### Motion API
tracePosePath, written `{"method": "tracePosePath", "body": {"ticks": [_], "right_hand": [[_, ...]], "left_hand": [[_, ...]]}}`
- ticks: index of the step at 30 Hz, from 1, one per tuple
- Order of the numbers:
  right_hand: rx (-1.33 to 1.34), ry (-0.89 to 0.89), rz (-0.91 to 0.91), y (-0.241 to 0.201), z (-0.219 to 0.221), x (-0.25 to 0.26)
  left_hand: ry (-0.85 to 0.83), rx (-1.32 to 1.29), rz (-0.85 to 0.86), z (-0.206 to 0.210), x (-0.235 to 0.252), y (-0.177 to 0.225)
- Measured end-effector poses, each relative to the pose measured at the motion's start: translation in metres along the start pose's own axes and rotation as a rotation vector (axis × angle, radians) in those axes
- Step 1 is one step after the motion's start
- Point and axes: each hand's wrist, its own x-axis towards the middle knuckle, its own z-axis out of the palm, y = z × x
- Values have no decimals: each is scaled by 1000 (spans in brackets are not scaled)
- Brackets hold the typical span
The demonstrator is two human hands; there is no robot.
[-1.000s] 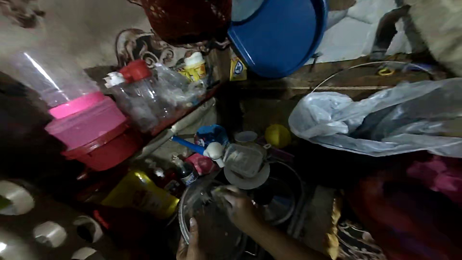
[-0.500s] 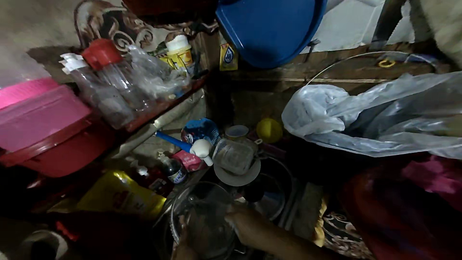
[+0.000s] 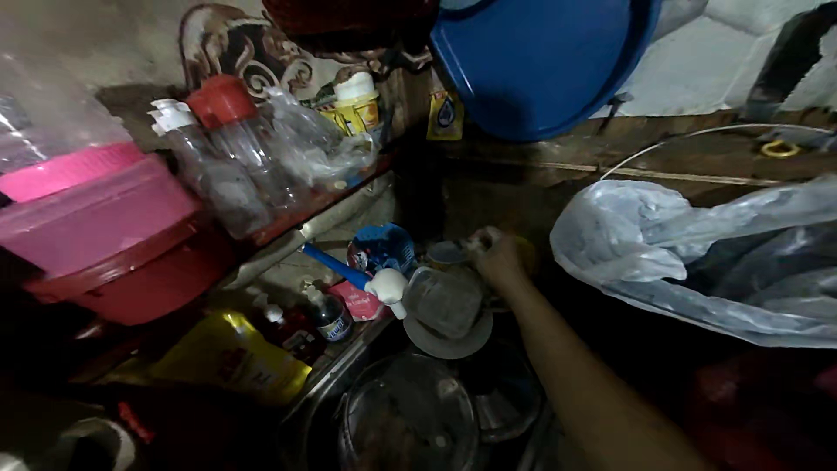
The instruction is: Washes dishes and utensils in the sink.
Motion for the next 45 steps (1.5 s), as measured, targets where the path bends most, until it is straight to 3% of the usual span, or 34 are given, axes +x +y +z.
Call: {"method": "tracePosePath", "body": {"ticks": [4,8,11,13,15,17,21,27,30,32,34,39,42,45], "right_hand": [[-57,-15,37,16,36,65],[-148,-196,86,-7,43,74],[-180,-308,-193,-50,30,36],[-304,-480,-380,-79,23,-8],[-555,-625,-406,-107,23,-48],[-695,-597,-366,-125,27,-71],[-745,-531,-581,-117,35,-72],[-647,-815,-1072,-121,29,-54],[-517,-692,-991,-132,24,-54],[-711,-569,-728,-141,26,-59],[-858,-578,-539,-143,33,-62],[-842,-785,-860,-139,33,-68],[-680,-785,-825,-141,18,-67],[-620,-591,-704,-134,14,-59]], "left_hand": [[13,107,52,4,10,-9],[24,47,49,20,20,-10],[50,4,6,28,32,-11],[45,-13,18,33,37,-11],[46,-28,31,38,43,-11],[50,-32,27,43,44,-8],[73,-94,17,50,37,2],[41,-150,-30,50,35,21],[9,-194,-15,46,38,26],[8,-195,-2,43,44,23],[18,-168,19,41,48,20],[28,-164,3,35,54,11],[22,-204,-24,33,57,3],[4,-249,-27,31,61,-8]]}}
